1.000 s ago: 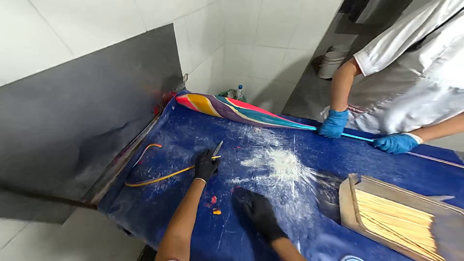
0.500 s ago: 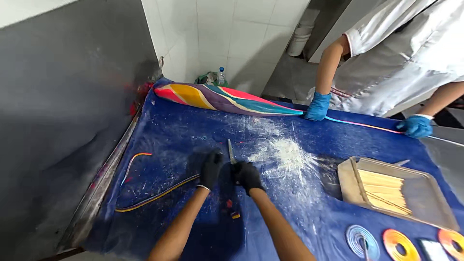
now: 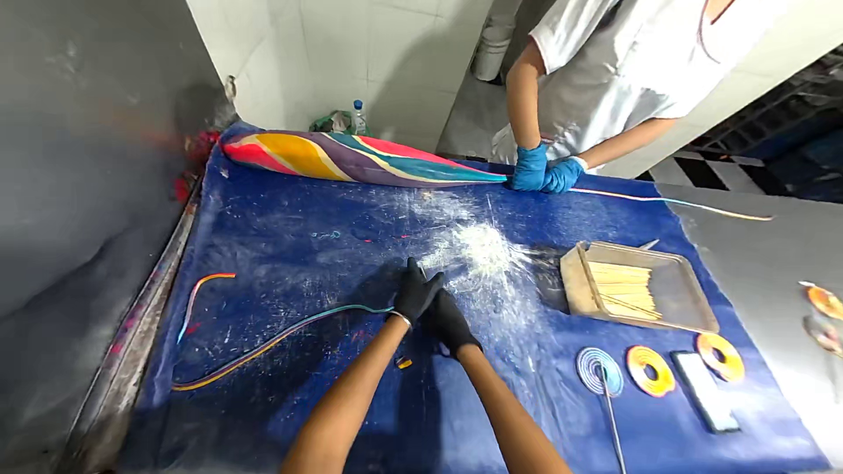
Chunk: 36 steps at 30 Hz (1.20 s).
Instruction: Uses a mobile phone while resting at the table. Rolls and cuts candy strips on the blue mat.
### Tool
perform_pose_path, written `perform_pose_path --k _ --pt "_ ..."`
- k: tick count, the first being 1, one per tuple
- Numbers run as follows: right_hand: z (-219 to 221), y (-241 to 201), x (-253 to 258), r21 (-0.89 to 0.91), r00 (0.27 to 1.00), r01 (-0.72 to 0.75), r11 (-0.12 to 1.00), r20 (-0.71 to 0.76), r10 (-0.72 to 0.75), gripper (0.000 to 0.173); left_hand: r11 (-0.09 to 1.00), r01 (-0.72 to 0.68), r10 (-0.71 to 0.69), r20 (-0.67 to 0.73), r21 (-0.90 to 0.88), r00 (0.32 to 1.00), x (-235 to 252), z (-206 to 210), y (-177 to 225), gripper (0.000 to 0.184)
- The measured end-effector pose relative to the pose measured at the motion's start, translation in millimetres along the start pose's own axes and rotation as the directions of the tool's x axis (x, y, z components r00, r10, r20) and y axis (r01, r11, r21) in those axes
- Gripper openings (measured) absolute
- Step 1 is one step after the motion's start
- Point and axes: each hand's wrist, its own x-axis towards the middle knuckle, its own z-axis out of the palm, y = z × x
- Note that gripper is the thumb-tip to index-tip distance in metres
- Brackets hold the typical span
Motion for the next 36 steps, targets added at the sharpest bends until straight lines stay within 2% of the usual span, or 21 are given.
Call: perform_pose_path --k 1,2,4,6,7,8,10,14,16,18,20,23,24,25,26,27,28,31,33,34,36 --pt "1 6 -21 0.118 0.993 0.115 0.986 -0.039 -0.111 0.067 0.993 0.028 -0.03 -0.022 -0.112 0.999 -7 13 7 0.064" --pt "0 15 -43 0.213 0.972 0.233 0.949 -0.085 -0.219 0.066 0.955 0.036 -0.05 -0.04 -0.293 0.998 -18 26 12 0.05" --pt "2 31 -95 0.291 0.929 0.364 0.885 -0.176 -0.324 0.05 0.836 0.056 -0.058 0.015 -0.546 0.998 -64 36 20 0.038" --pt "9 40 -147 0.018 0.821 0.479 0.877 -0.362 -0.441 0.038 0.779 0.037 -0.058 -0.012 -0.626 0.998 -114 34 18 0.039" --pt "13 43 -168 -0.102 0.761 0.496 0.862 -0.427 -0.488 0.035 0.713 -0.003 -0.091 -0.097 -0.702 0.991 -133 33 15 0.037" --pt "20 47 -186 -0.152 0.73 0.504 0.85 -0.451 -0.514 0.034 0.628 -0.046 -0.142 -0.172 -0.777 0.975 -150 31 12 0.036" --pt "32 52 -215 -0.078 0.729 0.559 0.826 -0.427 -0.534 0.037 0.509 -0.104 -0.254 -0.264 -0.855 0.931 -178 24 9 0.034" --pt "34 54 -234 0.299 0.782 0.623 0.723 -0.271 -0.561 0.044 0.594 -0.129 -0.315 -0.377 -0.794 0.871 -222 6 8 0.035" --pt "28 48 -234 0.322 0.804 0.585 0.744 -0.113 -0.583 0.051 0.653 -0.118 -0.299 -0.398 -0.748 0.867 -240 2 14 0.036" --pt "18 40 -237 0.262 0.758 0.598 0.758 0.124 -0.641 0.049 0.714 -0.086 -0.272 -0.389 -0.695 0.88 -256 7 21 0.035" --pt "-4 19 -241 0.236 0.697 0.598 0.766 0.319 -0.642 0.035 0.771 -0.112 -0.185 -0.389 -0.626 0.903 -271 14 23 0.035" --pt "-72 -45 -244 0.133 0.6 0.465 0.876 0.68 -0.422 0.038 0.855 -0.231 0.071 -0.337 -0.464 0.939 -285 10 21 0.034" --pt "-65 -45 -244 0.117 0.618 0.493 0.862 0.65 -0.443 0.038 0.868 -0.235 0.104 -0.304 -0.436 0.947 -284 3 20 0.035" --pt "-32 -25 -244 0.135 0.681 0.587 0.799 0.45 -0.577 0.038 0.874 -0.218 0.113 -0.255 -0.433 0.96 -280 -8 18 0.036" --pt "23 0 -235 0.125 0.687 0.708 0.695 0.101 -0.719 0.04 0.879 -0.2 0.123 -0.198 -0.432 0.972 -274 -21 16 0.037" --pt "58 9 -225 0.1 0.664 0.747 0.657 -0.095 -0.741 0.042 0.882 -0.196 0.135 -0.169 -0.429 0.976 -267 -33 13 0.037" --pt "73 7 -217 0.073 0.655 0.753 0.653 -0.162 -0.738 0.045 0.882 -0.21 0.149 -0.174 -0.422 0.973 -261 -43 10 0.037" --pt "72 -21 -200 0.071 0.666 0.742 0.667 -0.185 -0.722 0.054 0.854 -0.235 0.133 -0.241 -0.464 0.961 -249 -62 14 0.034" --pt "59 -47 -200 0.098 0.689 0.724 0.683 -0.151 -0.709 0.039 0.823 -0.222 0.106 -0.243 -0.523 0.964 -249 -74 21 0.033" --pt "51 -58 -203 0.127 0.726 0.687 0.715 -0.077 -0.684 0.036 0.81 -0.201 0.085 -0.227 -0.552 0.97 -249 -82 25 0.033" --pt "47 -71 -209 0.126 0.755 0.655 0.745 -0.098 -0.648 0.037 0.8 -0.164 0.092 -0.151 -0.577 0.984 -250 -95 28 0.035"
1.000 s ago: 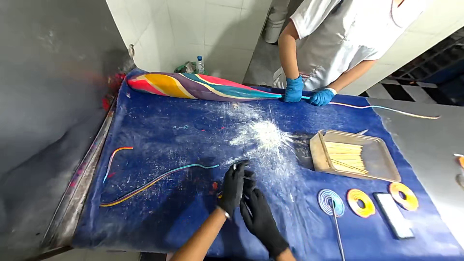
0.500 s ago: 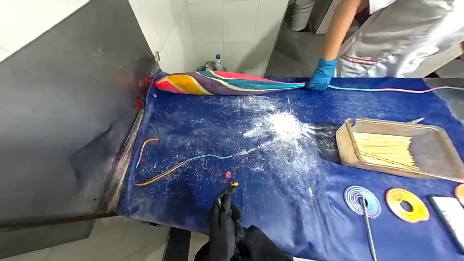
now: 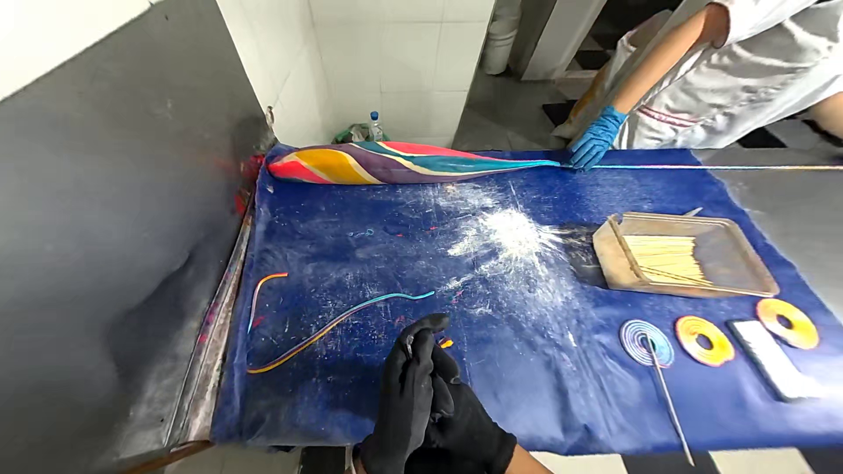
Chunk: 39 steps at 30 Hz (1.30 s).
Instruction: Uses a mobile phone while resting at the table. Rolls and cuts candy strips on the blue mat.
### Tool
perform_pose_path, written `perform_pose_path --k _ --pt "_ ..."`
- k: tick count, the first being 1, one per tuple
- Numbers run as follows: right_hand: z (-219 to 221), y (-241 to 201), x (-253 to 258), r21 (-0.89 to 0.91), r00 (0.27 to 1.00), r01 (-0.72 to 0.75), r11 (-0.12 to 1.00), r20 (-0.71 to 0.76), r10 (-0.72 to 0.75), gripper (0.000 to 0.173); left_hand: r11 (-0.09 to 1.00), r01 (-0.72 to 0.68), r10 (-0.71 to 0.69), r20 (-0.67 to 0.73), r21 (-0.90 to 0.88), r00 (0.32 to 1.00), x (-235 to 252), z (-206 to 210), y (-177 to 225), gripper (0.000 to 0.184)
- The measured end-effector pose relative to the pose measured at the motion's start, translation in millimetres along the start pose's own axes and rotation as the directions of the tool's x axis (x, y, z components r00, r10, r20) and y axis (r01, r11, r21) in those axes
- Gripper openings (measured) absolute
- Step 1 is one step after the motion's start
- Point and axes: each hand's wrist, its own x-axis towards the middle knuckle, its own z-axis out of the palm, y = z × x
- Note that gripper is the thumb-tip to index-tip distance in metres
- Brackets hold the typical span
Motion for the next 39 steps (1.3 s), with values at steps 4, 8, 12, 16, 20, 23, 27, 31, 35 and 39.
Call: perform_pose_path --k 4,8,12,16,20,23,27,31,35,39 --pt "29 14 -6 0.253 0.989 -0.138 0.957 -0.005 0.145 0.081 0.973 -0.229 0.215 0.408 -0.014 0.887 60 -53 -21 0.071" --pt "47 45 1 0.72 0.855 -0.513 0.468 0.478 0.202 0.077 0.35 -0.198 0.211 0.129 0.916 0.969 141 -119 -108 0.066" --pt "61 80 34 0.716 0.803 -0.595 0.364 0.545 0.241 0.07 0.113 -0.339 0.194 0.313 0.934 0.93 158 -134 -148 0.031" --pt "59 97 64 0.72 0.814 -0.582 0.38 0.511 0.278 0.048 0.239 -0.337 0.039 0.338 0.91 0.94 150 -132 -120 0.029" --pt "63 98 71 0.694 0.777 -0.614 0.375 0.448 0.442 0.031 0.293 -0.365 0.075 0.36 0.884 0.93 142 -134 -118 0.028" --pt "61 94 62 0.733 0.78 -0.597 0.325 0.437 0.449 0.033 0.253 -0.387 0.133 0.365 0.887 0.922 140 -149 -127 0.042" --pt "0 88 23 0.632 0.807 -0.587 0.506 0.504 0.308 0.067 0.094 -0.209 0.259 0.179 0.973 0.949 105 -219 -120 0.077" --pt "-77 133 -28 0.108 0.683 -0.728 0.677 0.201 0.703 0.067 0.04 -0.03 0.325 0.015 0.999 0.946 60 -274 -130 0.037" --pt "-104 198 -35 -0.364 0.449 -0.847 0.387 -0.099 0.888 0.082 0.095 -0.103 0.122 0.091 0.99 0.988 68 -192 -124 0.032" --pt "-113 203 -16 -0.581 0.432 -0.759 0.293 -0.113 0.895 0.076 0.083 -0.309 0.012 0.309 0.948 0.951 85 -119 -156 0.034"
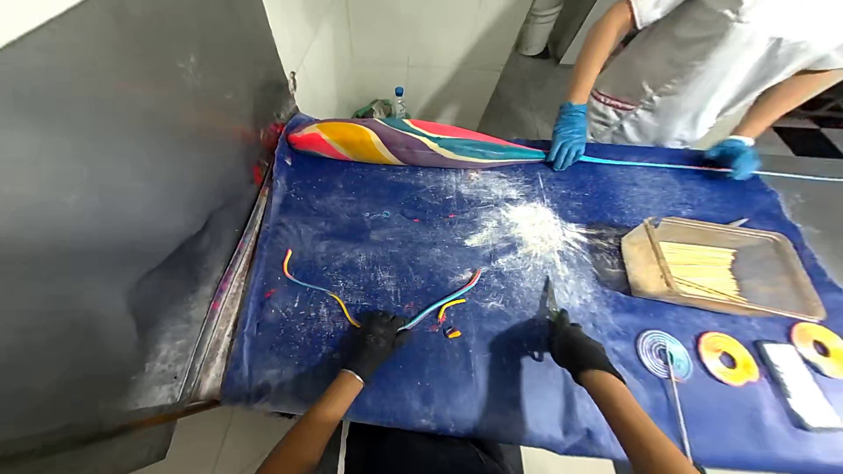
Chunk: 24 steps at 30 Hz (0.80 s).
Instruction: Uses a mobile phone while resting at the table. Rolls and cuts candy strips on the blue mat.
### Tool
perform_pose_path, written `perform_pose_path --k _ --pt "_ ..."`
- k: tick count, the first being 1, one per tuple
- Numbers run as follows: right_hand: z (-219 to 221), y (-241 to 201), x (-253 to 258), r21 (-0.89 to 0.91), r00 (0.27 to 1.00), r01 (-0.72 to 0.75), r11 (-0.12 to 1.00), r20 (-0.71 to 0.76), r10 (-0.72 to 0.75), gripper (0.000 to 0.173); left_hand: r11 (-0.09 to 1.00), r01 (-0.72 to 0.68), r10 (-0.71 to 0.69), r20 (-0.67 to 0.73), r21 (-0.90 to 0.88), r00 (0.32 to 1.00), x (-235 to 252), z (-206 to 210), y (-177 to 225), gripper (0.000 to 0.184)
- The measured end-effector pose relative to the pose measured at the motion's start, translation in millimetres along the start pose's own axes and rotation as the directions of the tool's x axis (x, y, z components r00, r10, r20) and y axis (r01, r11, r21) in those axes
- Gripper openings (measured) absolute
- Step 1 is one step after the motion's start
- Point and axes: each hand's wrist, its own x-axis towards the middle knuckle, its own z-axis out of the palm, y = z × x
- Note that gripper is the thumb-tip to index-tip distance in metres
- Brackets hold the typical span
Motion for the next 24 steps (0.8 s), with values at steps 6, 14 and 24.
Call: perform_pose_path --k 6,14,24 --pt "-10 32 19 0.427 0.965 0.26 0.866 -0.096 -0.242 0.067 0.98 0.195 -0.19 -0.126 0.027 0.974 -7 -28 -18 0.036" --pt "37 -67 -90 0.955 0.597 0.191 0.228 0.071 -0.799 0.093 0.999 -0.048 0.048 -0.007 0.025 0.999 79 -1 42 0.034" --pt "56 -119 -97 0.995 0.658 -0.047 0.083 0.094 -0.747 0.052 0.984 -0.178 0.179 -0.087 0.027 0.98 66 -34 36 0.03"
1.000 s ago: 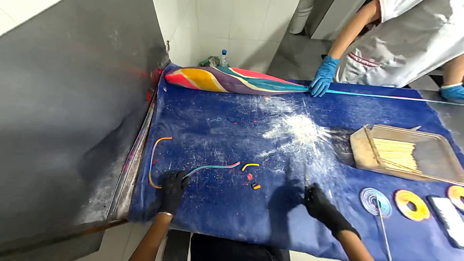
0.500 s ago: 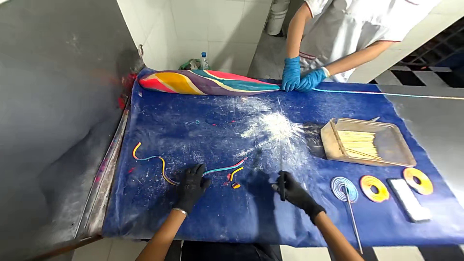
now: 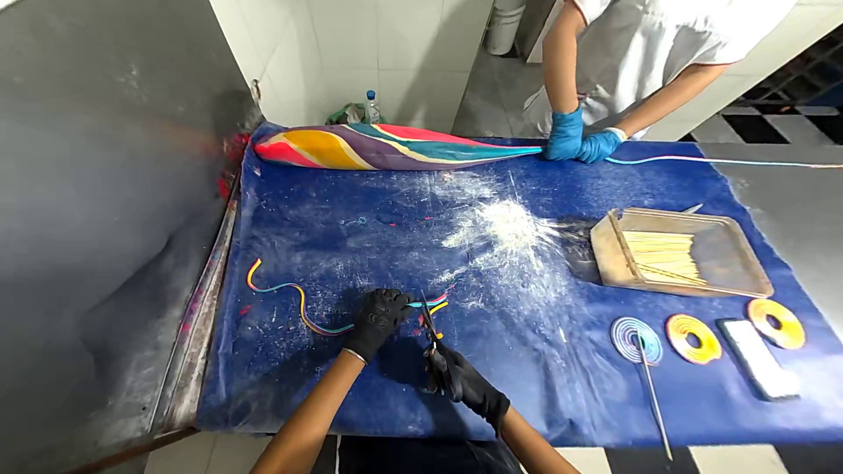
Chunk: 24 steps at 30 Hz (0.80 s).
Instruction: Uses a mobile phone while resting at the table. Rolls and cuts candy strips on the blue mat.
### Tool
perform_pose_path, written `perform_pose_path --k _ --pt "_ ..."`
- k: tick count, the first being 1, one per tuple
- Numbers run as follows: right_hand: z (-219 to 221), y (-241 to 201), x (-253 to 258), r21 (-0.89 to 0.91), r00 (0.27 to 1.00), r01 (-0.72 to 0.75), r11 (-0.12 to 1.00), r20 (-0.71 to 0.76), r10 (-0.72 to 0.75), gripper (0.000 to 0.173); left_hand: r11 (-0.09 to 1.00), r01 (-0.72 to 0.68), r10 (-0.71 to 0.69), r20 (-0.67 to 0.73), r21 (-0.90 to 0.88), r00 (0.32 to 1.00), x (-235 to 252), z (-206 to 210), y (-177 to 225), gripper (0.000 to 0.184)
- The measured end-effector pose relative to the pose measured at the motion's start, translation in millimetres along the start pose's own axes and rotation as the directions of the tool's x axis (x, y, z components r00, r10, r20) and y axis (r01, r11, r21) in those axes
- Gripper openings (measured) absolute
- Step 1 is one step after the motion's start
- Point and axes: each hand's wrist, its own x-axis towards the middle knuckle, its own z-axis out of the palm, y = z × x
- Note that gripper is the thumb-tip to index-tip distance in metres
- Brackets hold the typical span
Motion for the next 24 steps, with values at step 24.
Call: perform_pose_path --k 24 --pt "30 -8 23 -0.146 0.995 -0.097 0.985 -0.033 0.093 0.042 0.99 0.113 -0.115 0.016 0.081 0.993 -45 0 -34 0.03"
